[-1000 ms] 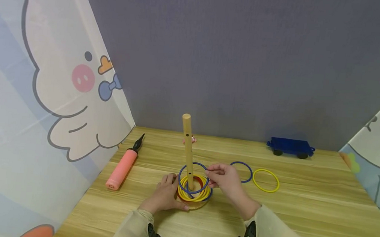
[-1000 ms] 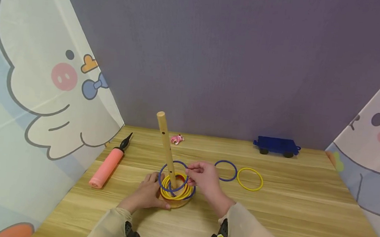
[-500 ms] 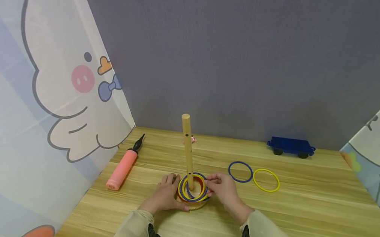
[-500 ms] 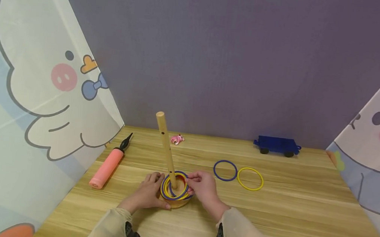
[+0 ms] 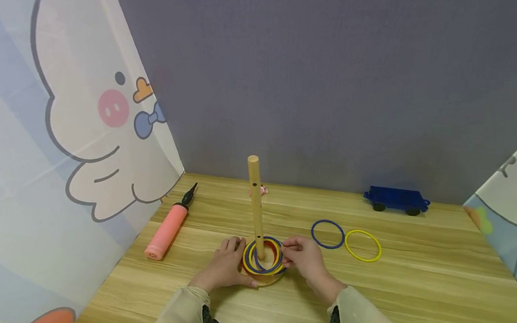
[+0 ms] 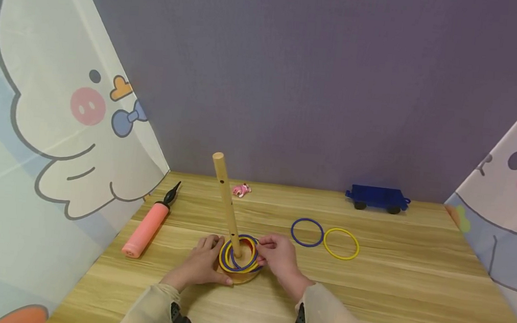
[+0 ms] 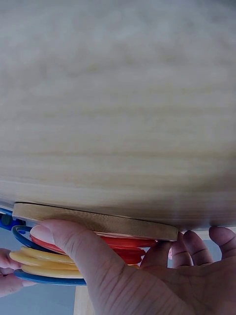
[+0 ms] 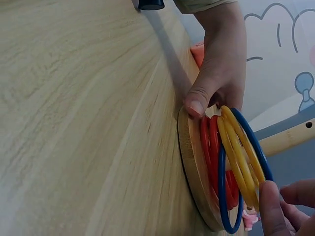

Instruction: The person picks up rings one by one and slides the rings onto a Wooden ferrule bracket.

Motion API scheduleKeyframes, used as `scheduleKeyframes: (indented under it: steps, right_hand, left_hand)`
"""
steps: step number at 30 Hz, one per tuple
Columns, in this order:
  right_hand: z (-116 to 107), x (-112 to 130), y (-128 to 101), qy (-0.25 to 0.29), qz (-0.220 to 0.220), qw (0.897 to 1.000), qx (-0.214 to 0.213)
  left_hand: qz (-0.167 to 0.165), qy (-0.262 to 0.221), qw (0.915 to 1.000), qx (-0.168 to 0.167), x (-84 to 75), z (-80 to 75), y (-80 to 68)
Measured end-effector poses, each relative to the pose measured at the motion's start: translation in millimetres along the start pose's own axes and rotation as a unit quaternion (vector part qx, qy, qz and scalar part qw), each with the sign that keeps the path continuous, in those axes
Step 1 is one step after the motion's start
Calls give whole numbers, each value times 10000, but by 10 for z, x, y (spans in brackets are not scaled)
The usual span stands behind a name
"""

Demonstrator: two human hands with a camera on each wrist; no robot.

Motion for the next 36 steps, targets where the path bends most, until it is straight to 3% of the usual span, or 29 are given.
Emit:
scheduleKeyframes:
  steps: [11,25,36]
  right_hand:
    - [-308,-22,-22,-113,15,9997,-210]
    - [-1019,-128,-74,-500,17,9975,-492]
    - [-1662,-249,-74,-1028,29,9894,-1023]
  left_hand:
    - [-8,40,10000,77,22,18,-2]
    - [-30,-32,10000,68,8,3,-3]
    - [6,42,10000,16,9,11,7]
Point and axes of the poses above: each hand's wrist, its own y-axis towards the middle knuckle, its own z-axis out of the palm, x = y × z, the point moved 6 cm from there along y, towards the middle knuckle, and after that the axes turned 6 degrees about z, right-handed, at the moved point
